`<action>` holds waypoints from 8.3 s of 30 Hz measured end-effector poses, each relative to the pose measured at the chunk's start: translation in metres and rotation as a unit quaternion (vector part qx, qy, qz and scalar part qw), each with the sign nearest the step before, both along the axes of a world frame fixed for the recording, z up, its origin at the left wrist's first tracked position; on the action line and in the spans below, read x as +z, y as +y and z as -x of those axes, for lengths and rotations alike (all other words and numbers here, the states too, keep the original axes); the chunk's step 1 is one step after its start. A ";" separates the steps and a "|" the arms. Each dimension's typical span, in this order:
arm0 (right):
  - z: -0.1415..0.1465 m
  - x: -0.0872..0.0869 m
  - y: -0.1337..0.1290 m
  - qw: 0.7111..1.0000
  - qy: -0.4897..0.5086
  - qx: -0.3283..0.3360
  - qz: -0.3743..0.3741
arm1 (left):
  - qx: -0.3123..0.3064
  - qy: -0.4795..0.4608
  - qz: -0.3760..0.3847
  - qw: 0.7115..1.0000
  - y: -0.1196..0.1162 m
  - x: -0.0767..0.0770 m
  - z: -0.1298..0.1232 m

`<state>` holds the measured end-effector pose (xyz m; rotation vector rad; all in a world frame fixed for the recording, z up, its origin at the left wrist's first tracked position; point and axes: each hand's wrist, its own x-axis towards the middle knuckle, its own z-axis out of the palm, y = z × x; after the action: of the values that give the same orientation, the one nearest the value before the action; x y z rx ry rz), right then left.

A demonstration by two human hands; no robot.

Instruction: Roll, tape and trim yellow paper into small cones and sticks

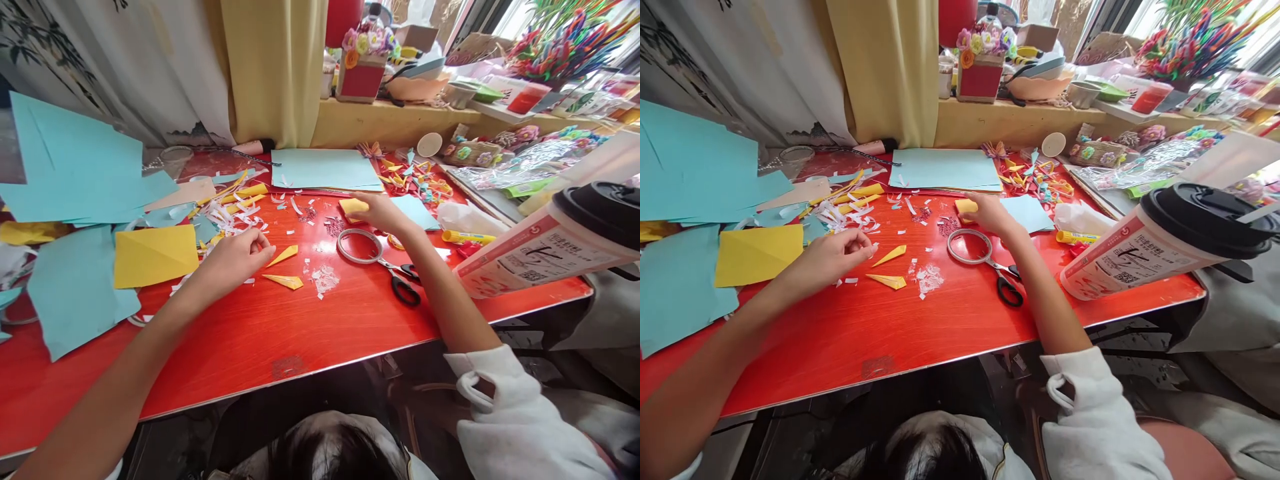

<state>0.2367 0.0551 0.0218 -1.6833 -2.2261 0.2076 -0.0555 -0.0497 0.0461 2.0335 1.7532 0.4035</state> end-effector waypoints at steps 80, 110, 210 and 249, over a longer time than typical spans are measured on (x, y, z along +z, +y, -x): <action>0.080 0.011 -0.087 0.902 0.253 0.221 0.271 | -0.055 -0.342 0.115 0.931 -0.007 -0.007 -0.010; 0.084 0.013 -0.093 0.876 0.274 0.246 0.311 | -0.033 -0.346 0.164 0.923 -0.007 -0.001 -0.007; 0.085 0.010 -0.102 0.918 0.270 0.246 0.155 | -0.195 -0.084 -0.132 0.968 -0.012 -0.003 -0.007; 0.080 0.012 -0.099 0.904 0.260 0.250 0.230 | -0.186 -0.106 -0.041 0.976 -0.012 -0.010 -0.011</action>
<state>0.1569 -0.0437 0.0336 -1.0046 -2.2182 1.2372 -0.0450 -0.0613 0.0363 2.2230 1.2171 0.5558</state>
